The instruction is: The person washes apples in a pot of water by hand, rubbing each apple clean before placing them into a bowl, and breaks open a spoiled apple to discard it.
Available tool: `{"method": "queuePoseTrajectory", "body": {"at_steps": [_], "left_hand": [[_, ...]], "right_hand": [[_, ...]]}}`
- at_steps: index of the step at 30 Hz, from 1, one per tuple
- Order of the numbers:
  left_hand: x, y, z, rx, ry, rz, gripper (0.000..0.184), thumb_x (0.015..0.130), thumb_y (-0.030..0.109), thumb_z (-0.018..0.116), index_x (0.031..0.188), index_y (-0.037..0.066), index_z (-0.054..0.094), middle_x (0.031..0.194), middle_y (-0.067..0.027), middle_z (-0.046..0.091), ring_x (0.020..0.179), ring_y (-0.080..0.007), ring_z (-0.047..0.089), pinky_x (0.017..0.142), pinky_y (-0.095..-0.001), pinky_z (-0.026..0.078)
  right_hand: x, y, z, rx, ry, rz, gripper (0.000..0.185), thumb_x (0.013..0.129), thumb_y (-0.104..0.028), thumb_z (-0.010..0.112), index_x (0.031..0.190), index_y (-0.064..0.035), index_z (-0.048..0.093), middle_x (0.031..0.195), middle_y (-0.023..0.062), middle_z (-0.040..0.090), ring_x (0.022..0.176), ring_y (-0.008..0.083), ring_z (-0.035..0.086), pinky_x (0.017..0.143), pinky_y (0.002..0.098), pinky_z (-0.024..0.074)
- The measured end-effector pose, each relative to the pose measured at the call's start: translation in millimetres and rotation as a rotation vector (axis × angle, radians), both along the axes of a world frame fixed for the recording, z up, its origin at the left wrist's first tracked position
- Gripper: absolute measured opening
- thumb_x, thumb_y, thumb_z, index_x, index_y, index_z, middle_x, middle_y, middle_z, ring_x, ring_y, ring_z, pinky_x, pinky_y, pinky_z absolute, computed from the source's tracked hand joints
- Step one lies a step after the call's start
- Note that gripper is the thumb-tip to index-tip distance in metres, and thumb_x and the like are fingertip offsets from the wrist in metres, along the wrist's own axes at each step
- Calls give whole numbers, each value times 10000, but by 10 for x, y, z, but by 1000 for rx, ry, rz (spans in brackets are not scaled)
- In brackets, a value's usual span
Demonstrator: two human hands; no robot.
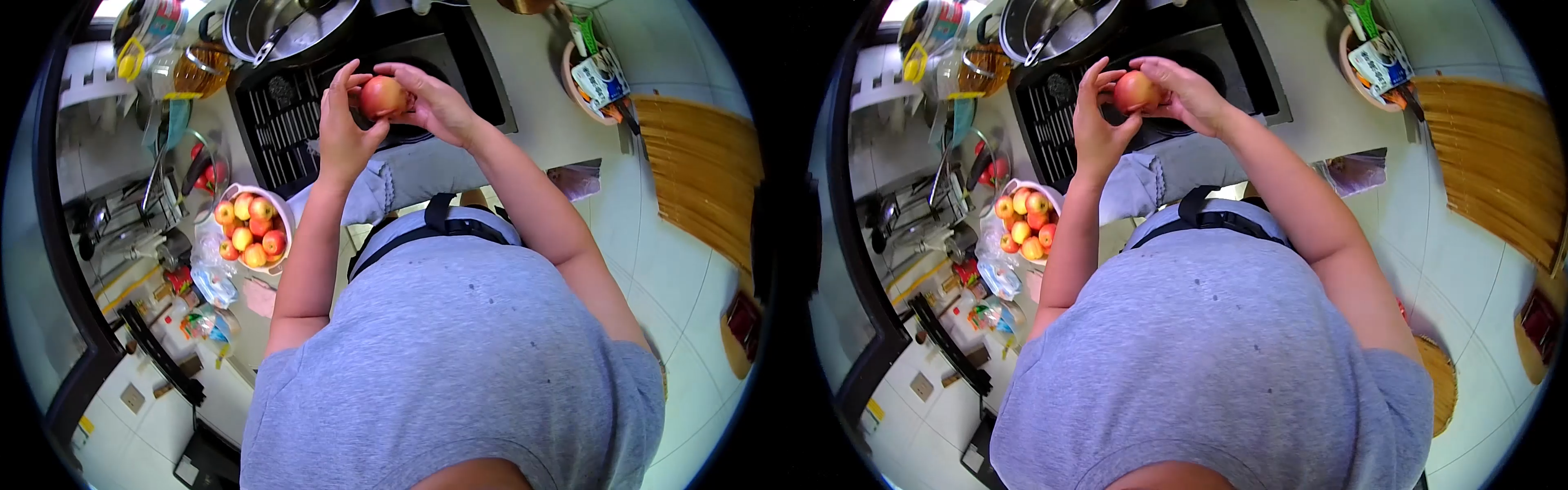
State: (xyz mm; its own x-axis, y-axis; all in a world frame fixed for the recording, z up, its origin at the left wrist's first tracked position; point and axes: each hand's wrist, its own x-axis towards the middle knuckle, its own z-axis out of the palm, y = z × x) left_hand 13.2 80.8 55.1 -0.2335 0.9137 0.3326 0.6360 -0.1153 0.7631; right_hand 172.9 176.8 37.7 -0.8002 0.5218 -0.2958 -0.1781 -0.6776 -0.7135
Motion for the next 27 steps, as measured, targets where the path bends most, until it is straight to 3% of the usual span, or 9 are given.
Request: {"method": "queuePoseTrajectory", "body": {"at_steps": [3, 9, 14, 15, 18, 21, 22, 24, 27], "left_hand": [[171, 157, 182, 13, -58, -104, 870, 690, -23, 780, 1463, 77, 395, 1245, -118, 620, 1059, -219, 641, 926, -327, 527], [284, 104, 323, 74, -170, -122, 725, 756, -46, 746, 1421, 40, 469, 1279, -122, 590, 1184, -205, 594, 994, -349, 511], [217, -2, 221, -60, -258, -20, 558, 826, -64, 687, 1357, 35, 547, 1247, -97, 608, 1138, -165, 595, 941, -313, 524], [223, 0, 172, -80, -257, 3, 521, 822, -60, 687, 1322, 39, 574, 1215, -85, 613, 1097, -157, 605, 906, -309, 536], [146, -3, -94, -171, -183, 2, 423, 843, -48, 673, 1252, 54, 628, 1168, -48, 622, 1040, -137, 613, 849, -286, 541], [127, -11, -185, -239, -182, -62, 350, 866, -50, 645, 1198, 59, 656, 1123, -28, 620, 1009, -119, 607, 824, -256, 530], [137, -20, -186, -264, -164, -68, 332, 870, -53, 636, 1182, 56, 663, 1108, -25, 618, 996, -114, 605, 815, -250, 530], [149, -2, -227, -290, -122, -111, 296, 879, -55, 626, 1153, 47, 674, 1090, -27, 611, 969, -108, 600, 791, -243, 532], [129, 70, -359, -362, -104, -142, 274, 883, -51, 633, 1135, 44, 682, 1085, -23, 610, 952, -103, 603, 786, -231, 526]], "right_hand": [[171, 27, -100, 25, -10, -32, 604, 987, -460, 564, 1430, -66, 451, 1268, 149, 578, 1186, 254, 596, 1010, 394, 501], [474, 106, -50, -398, 463, -47, 610, 936, -367, 548, 1412, 6, 471, 1388, 261, 516, 1233, 371, 557, 1074, 447, 469], [499, 147, -205, -416, 443, -19, 591, 937, -395, 534, 1373, 3, 510, 1346, 235, 573, 1200, 326, 594, 1062, 436, 484], [496, 155, -202, -346, 291, -98, 476, 924, -369, 591, 1237, -12, 614, 1170, 179, 673, 1065, 299, 661, 1005, 436, 526], [617, 151, -533, -117, -294, -372, 292, 899, -274, 709, 1093, -67, 639, 966, 65, 673, 808, 141, 664, 838, 398, 605], [1257, 29, -606, -182, 6, -700, 363, 900, -246, 726, 1184, -51, 613, 1032, 80, 670, 911, 152, 668, 835, 413, 610], [1541, -64, -585, -119, -4, -810, 423, 905, -224, 723, 1253, -38, 572, 1125, 109, 648, 1002, 199, 659, 891, 442, 594], [2051, -198, -621, 116, -119, -1128, 483, 860, -287, 776, 1229, -52, 570, 1070, 93, 657, 870, 187, 679, 822, 402, 608], [2912, -409, -970, 15, -339, -1492, 477, 870, -284, 765, 1230, -62, 546, 1104, 105, 641, 960, 202, 657, 855, 409, 592]]}}
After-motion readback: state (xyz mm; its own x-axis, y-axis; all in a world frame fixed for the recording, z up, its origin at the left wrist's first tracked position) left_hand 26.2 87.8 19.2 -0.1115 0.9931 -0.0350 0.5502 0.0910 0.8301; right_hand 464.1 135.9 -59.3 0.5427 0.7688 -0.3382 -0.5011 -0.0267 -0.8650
